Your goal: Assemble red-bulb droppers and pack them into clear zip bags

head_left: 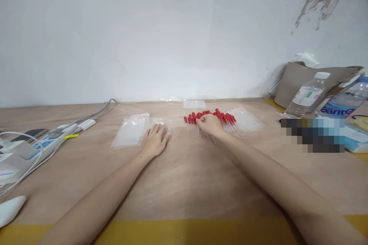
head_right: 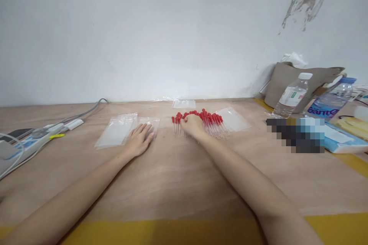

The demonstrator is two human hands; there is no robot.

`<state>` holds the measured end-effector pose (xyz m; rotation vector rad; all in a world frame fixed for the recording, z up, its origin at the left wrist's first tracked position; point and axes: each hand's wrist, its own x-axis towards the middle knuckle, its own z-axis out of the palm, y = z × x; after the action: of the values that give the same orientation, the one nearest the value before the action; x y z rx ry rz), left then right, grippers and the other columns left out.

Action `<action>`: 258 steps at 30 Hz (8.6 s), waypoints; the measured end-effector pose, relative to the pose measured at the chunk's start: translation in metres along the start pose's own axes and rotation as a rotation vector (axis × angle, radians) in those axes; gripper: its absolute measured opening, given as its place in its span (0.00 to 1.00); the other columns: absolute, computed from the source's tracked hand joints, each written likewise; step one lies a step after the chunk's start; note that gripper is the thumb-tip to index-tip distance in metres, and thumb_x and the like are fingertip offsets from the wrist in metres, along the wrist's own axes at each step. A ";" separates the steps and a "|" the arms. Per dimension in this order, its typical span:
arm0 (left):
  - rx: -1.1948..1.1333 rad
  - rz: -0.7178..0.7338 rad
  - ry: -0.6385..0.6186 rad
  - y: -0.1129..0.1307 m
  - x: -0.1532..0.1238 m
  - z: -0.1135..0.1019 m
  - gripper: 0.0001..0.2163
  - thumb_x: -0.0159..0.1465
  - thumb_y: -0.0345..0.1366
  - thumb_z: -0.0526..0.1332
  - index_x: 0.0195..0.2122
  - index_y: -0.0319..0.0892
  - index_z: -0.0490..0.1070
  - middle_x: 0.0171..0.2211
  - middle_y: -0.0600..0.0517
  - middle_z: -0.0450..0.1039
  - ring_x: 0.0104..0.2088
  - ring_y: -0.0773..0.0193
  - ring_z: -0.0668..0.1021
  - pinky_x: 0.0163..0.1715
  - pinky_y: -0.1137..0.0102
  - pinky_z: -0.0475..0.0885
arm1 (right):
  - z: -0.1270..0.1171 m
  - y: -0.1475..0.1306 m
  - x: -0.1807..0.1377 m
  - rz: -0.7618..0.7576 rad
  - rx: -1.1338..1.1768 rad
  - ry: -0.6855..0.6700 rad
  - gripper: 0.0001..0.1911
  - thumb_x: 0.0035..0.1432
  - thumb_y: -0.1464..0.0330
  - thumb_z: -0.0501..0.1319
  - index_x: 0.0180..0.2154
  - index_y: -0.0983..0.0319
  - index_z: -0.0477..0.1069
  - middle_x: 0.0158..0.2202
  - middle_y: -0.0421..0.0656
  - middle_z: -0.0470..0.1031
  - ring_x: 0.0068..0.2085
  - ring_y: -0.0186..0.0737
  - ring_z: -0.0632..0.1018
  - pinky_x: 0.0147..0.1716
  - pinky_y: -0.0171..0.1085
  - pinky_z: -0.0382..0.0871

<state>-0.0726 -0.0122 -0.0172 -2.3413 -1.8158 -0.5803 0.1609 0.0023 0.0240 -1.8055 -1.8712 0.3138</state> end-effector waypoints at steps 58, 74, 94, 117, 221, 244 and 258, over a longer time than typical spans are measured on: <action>-0.266 0.647 -0.489 0.040 -0.038 -0.033 0.30 0.62 0.49 0.49 0.62 0.46 0.38 0.62 0.48 0.39 0.61 0.55 0.48 0.58 0.58 0.49 | -0.017 0.058 -0.077 -0.954 0.004 -0.411 0.22 0.53 0.56 0.57 0.50 0.53 0.66 0.60 0.47 0.51 0.58 0.47 0.57 0.54 0.49 0.50; -0.429 0.495 -0.300 0.036 -0.047 -0.027 0.21 0.63 0.39 0.51 0.57 0.43 0.50 0.55 0.44 0.58 0.53 0.57 0.64 0.52 0.58 0.61 | -0.014 0.041 -0.024 -0.387 -0.013 0.032 0.07 0.54 0.67 0.56 0.32 0.64 0.69 0.33 0.44 0.73 0.35 0.37 0.73 0.35 0.34 0.63; -0.337 0.531 -0.350 0.031 -0.043 -0.030 0.19 0.64 0.41 0.49 0.56 0.43 0.56 0.57 0.46 0.56 0.57 0.58 0.59 0.56 0.59 0.55 | -0.009 0.005 0.019 -0.031 -0.031 0.085 0.26 0.51 0.76 0.51 0.53 0.70 0.50 0.34 0.51 0.73 0.36 0.44 0.75 0.33 0.36 0.66; -0.377 0.518 -0.328 0.032 -0.042 -0.024 0.22 0.62 0.44 0.52 0.56 0.43 0.57 0.58 0.44 0.52 0.57 0.54 0.58 0.55 0.59 0.58 | -0.002 0.076 -0.065 0.082 1.040 -0.196 0.15 0.44 0.63 0.64 0.31 0.63 0.62 0.24 0.37 0.70 0.25 0.29 0.72 0.29 0.32 0.69; -0.541 0.586 -0.234 0.034 -0.039 -0.024 0.09 0.62 0.37 0.53 0.42 0.42 0.67 0.45 0.48 0.68 0.46 0.62 0.70 0.47 0.66 0.65 | -0.009 0.053 0.019 -0.112 0.056 0.200 0.07 0.50 0.69 0.56 0.30 0.64 0.71 0.29 0.43 0.75 0.32 0.36 0.74 0.34 0.33 0.64; -0.503 0.574 -0.258 0.031 -0.038 -0.023 0.13 0.63 0.38 0.52 0.48 0.45 0.66 0.48 0.48 0.66 0.49 0.61 0.69 0.50 0.63 0.64 | -0.023 0.086 -0.026 0.109 0.728 0.341 0.13 0.53 0.66 0.52 0.41 0.61 0.55 0.24 0.37 0.66 0.21 0.33 0.70 0.22 0.35 0.68; -0.511 0.516 -0.256 0.034 -0.040 -0.026 0.17 0.61 0.40 0.54 0.52 0.45 0.60 0.48 0.48 0.67 0.47 0.60 0.70 0.47 0.64 0.65 | 0.002 0.064 -0.072 0.165 0.990 -0.148 0.15 0.40 0.65 0.65 0.28 0.62 0.61 0.19 0.36 0.69 0.19 0.29 0.70 0.20 0.31 0.67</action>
<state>-0.0544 -0.0662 -0.0041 -3.1908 -1.1303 -0.7574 0.2139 -0.0625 -0.0243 -1.2331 -1.2523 1.2081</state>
